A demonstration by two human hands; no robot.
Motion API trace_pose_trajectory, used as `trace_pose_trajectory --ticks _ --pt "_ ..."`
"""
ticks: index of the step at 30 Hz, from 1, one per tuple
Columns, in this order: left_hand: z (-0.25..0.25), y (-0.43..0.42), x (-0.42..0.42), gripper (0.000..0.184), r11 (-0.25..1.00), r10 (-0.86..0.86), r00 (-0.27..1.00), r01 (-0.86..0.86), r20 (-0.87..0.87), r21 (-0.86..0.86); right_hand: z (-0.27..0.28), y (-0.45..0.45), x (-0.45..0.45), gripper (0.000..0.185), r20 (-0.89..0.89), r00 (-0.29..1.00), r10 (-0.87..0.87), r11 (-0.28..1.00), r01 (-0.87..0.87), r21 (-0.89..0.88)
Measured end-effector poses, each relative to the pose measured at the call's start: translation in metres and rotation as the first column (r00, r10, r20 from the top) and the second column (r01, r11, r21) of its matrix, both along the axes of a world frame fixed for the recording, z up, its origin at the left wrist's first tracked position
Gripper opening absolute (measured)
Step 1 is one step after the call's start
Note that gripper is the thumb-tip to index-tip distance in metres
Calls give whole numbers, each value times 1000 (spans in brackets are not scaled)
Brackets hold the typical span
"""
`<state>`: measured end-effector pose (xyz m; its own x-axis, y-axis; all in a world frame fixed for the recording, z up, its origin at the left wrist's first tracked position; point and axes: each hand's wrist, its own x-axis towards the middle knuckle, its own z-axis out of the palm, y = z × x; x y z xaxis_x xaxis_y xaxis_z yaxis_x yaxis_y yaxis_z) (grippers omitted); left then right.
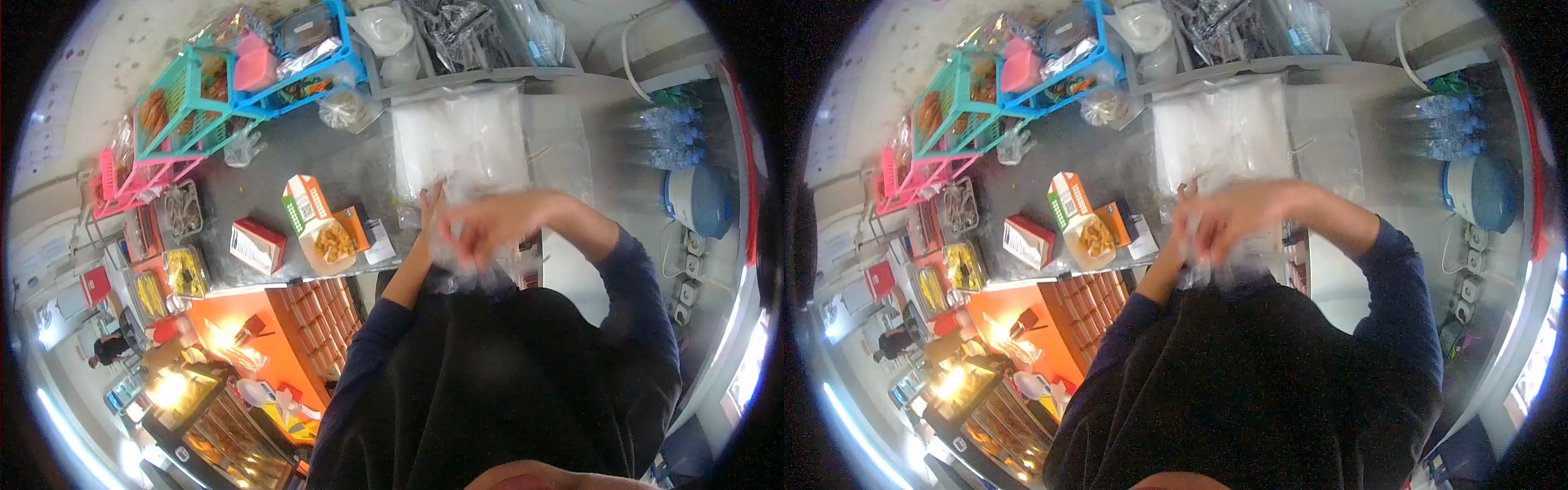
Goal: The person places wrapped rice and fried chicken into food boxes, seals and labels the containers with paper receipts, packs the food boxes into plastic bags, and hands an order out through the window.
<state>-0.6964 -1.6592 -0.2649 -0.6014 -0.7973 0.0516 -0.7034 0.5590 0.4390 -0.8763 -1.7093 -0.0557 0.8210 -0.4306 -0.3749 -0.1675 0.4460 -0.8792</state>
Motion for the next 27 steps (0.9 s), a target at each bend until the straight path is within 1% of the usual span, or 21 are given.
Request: trace_pose_trajectory --ticks 2,3,4,5,6,8,10,12,14,15,16,17,19,20,21,22,23,24,25,26,27 --pt "15 0 3 48 930 67 923 80 -378 359 72 18 3 34 285 949 -131 991 116 67" --pt "26 2 9 47 795 229 801 174 -553 581 97 23 7 36 417 890 -186 982 153 110" --pt "40 9 20 46 576 473 619 322 -627 751 108 26 14 37 540 809 -234 972 176 158" --pt "54 15 33 44 408 666 450 447 -595 796 107 32 12 36 356 757 -548 837 497 229" --pt "66 21 52 43 337 778 300 543 -552 769 104 37 5 34 155 585 -796 605 763 227" --pt "87 31 94 40 364 859 51 639 -509 678 109 35 9 38 140 543 -828 559 820 124" --pt "106 42 131 38 497 828 -142 634 -542 593 85 46 9 38 239 601 -763 630 773 67" --pt "135 56 165 35 645 737 -260 549 -624 532 78 58 11 38 325 646 -691 685 728 10" --pt "182 72 189 33 767 620 -228 378 -751 518 83 68 17 36 307 661 -685 666 739 -104" --pt "217 78 193 32 799 585 -131 264 -800 541 81 66 21 36 325 677 -660 685 720 -109" --pt "250 81 191 19 773 624 41 119 -781 624 75 65 24 35 378 640 -669 615 762 -202" --pt "252 88 196 19 784 612 34 104 -790 612 70 63 26 35 430 600 -674 528 799 -287" --pt "249 100 203 16 704 710 70 -47 -700 709 59 61 35 34 396 630 -668 535 776 -333" --pt "237 104 210 10 736 677 75 -91 -732 671 52 55 45 31 255 677 -690 402 652 -642" --pt "236 109 209 10 737 676 62 -86 -734 671 50 53 53 29 113 674 -730 252 419 -872" --pt "236 112 206 9 701 705 58 -208 -707 682 63 63 80 19 147 640 -754 60 291 -955" --pt "236 115 206 10 653 734 49 -327 -678 683 70 74 105 17 149 638 -755 58 292 -955" --pt "230 120 211 12 632 756 42 -307 -653 712 74 86 129 15 152 637 -755 54 292 -955" --pt "228 122 212 12 636 751 31 -304 -660 709 71 100 154 12 149 650 -745 104 333 -937" --pt "225 122 209 13 667 720 -26 -251 -694 702 69 115 181 13 143 685 -714 212 407 -889" --pt "224 123 210 14 700 685 -83 -197 -723 686 53 128 199 15 69 715 -695 345 416 -841"
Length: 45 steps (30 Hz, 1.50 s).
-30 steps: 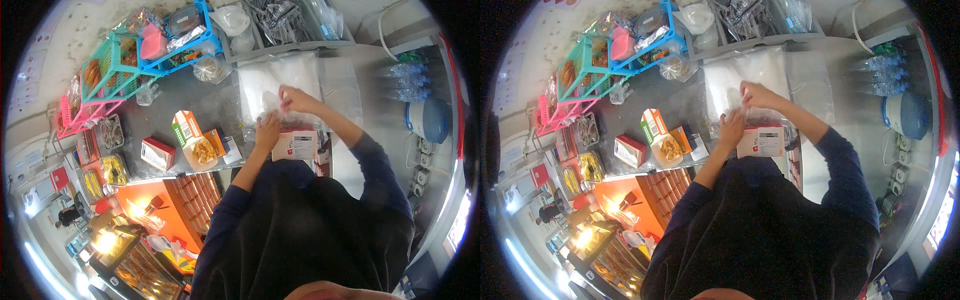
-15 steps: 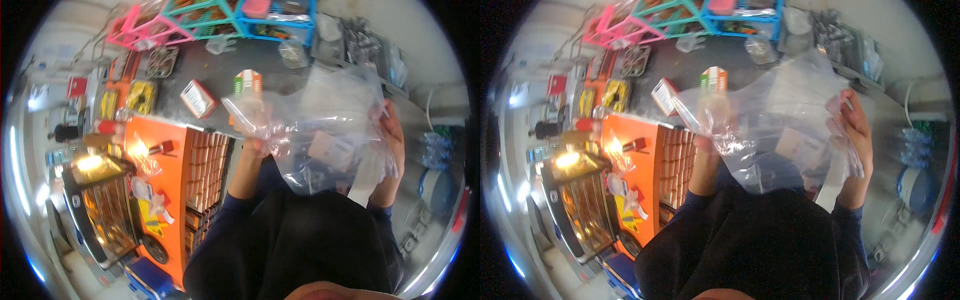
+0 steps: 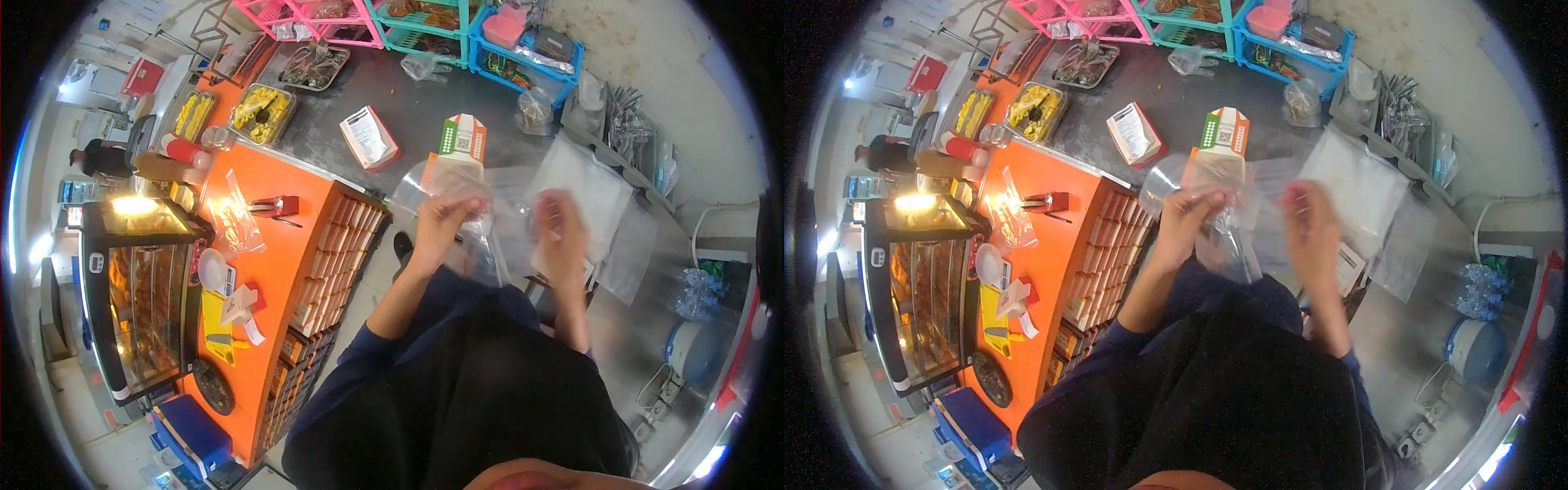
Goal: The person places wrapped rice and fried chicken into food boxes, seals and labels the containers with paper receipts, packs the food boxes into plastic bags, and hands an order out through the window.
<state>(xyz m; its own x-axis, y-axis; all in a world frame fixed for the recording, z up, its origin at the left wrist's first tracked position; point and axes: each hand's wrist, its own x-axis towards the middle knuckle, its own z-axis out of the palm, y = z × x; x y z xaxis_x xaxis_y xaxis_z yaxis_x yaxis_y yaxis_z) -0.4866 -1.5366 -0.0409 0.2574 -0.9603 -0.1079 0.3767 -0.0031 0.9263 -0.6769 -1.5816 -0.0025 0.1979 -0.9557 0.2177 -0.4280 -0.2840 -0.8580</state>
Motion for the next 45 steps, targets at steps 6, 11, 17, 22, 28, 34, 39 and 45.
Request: trace_pose_trajectory --ticks 6,11,17,22,28,34,39,45 --pt "-11 6 44 34 951 -248 906 295 -344 90 -53 24 93 34 390 872 295 812 -444 378" --pt "-36 1 147 4 997 -49 927 21 373 80 -63 14 106 14 -6 997 80 996 -80 -28" --pt "-12 0 269 25 999 26 494 -52 869 -1 -17 -5 212 11 -4 970 -243 916 228 -331" --pt "-33 1 365 14 942 264 229 -268 937 -200 -46 -23 244 36 -171 951 -259 918 298 262" --pt "-27 -8 370 15 872 460 360 -13 812 -489 -3 11 358 61 -514 802 -305 880 31 -473" --pt "-20 2 419 24 931 304 60 -229 951 -284 -21 -12 355 66 -310 951 -21 1000 23 1" --pt "-98 96 435 32 927 -247 963 202 110 315 -88 22 322 37 606 734 -306 548 -385 743" --pt "-167 145 467 67 906 8 890 187 -455 380 -83 34 301 38 608 738 -293 117 -603 789"
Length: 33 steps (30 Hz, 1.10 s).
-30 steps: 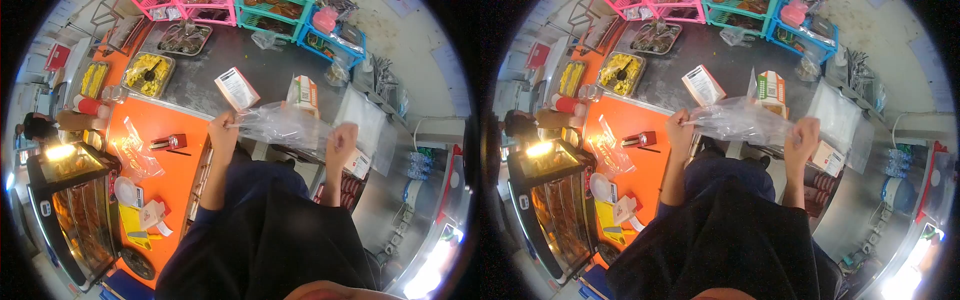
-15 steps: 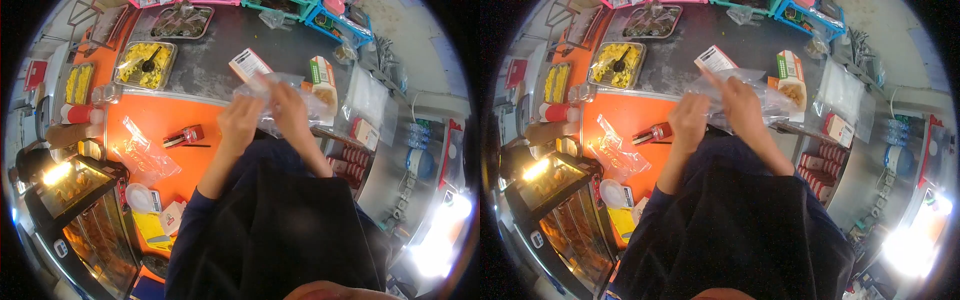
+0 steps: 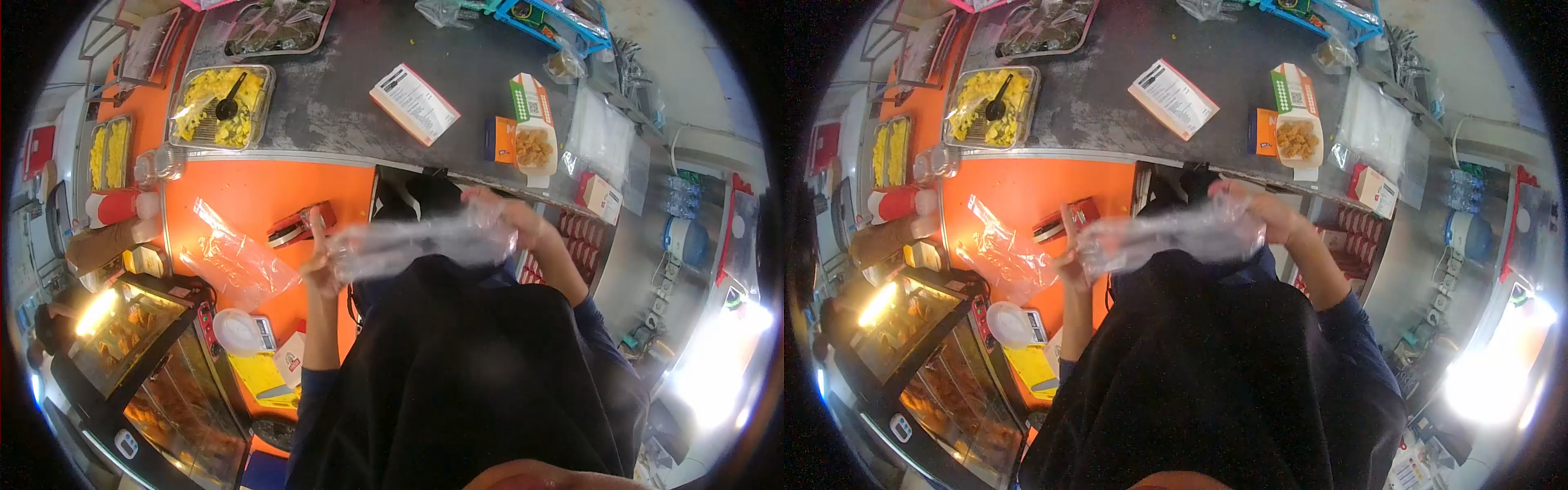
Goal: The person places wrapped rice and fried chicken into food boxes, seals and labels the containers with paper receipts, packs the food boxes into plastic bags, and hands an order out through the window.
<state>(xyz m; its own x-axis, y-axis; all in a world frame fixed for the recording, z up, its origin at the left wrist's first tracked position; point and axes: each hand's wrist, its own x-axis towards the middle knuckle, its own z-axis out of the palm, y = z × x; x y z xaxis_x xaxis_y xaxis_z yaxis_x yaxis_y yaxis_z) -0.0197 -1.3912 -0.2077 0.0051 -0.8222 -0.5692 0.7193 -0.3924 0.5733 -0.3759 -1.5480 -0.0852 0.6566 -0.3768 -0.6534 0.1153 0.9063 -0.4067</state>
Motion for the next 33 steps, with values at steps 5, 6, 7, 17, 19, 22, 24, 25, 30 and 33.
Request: trace_pose_trajectory --ticks 5,6,7,17,19,22,24,25,30,33 --pt "-23 -77 13 58 954 -190 577 299 795 11 -13 -43 19 40 -412 905 107 616 -385 -687" --pt "-7 -96 0 33 896 -168 -236 368 957 248 -26 -44 21 41 -784 621 18 -26 -783 -621" --pt "19 -110 -15 33 896 -168 -239 369 956 249 -26 -42 34 41 -782 623 17 -25 -782 -623" --pt "-22 -162 -65 68 709 -441 -476 334 761 621 -76 -87 81 42 -827 420 -374 21 -888 -460" --pt "-16 -161 -67 77 724 -381 -495 365 781 585 -93 -130 117 76 -587 508 -630 52 -727 -684" --pt "-13 -177 -52 69 673 -478 -464 352 746 651 -141 -150 150 115 -808 117 -578 223 -929 -294" --pt "-49 -174 -28 71 618 -439 -546 393 713 681 -149 -173 151 124 -814 158 -559 257 -900 -352" --pt "-47 -179 -22 71 620 -442 -546 388 712 682 -141 -182 150 132 -814 197 -547 284 -870 -402" --pt "-37 -188 -10 81 508 -530 -400 557 748 657 -28 -187 141 127 -781 491 -387 -19 -851 -525" --pt "-90 -191 1 84 594 -313 -237 707 920 384 -11 -164 146 123 -446 880 -165 -183 -472 -863"
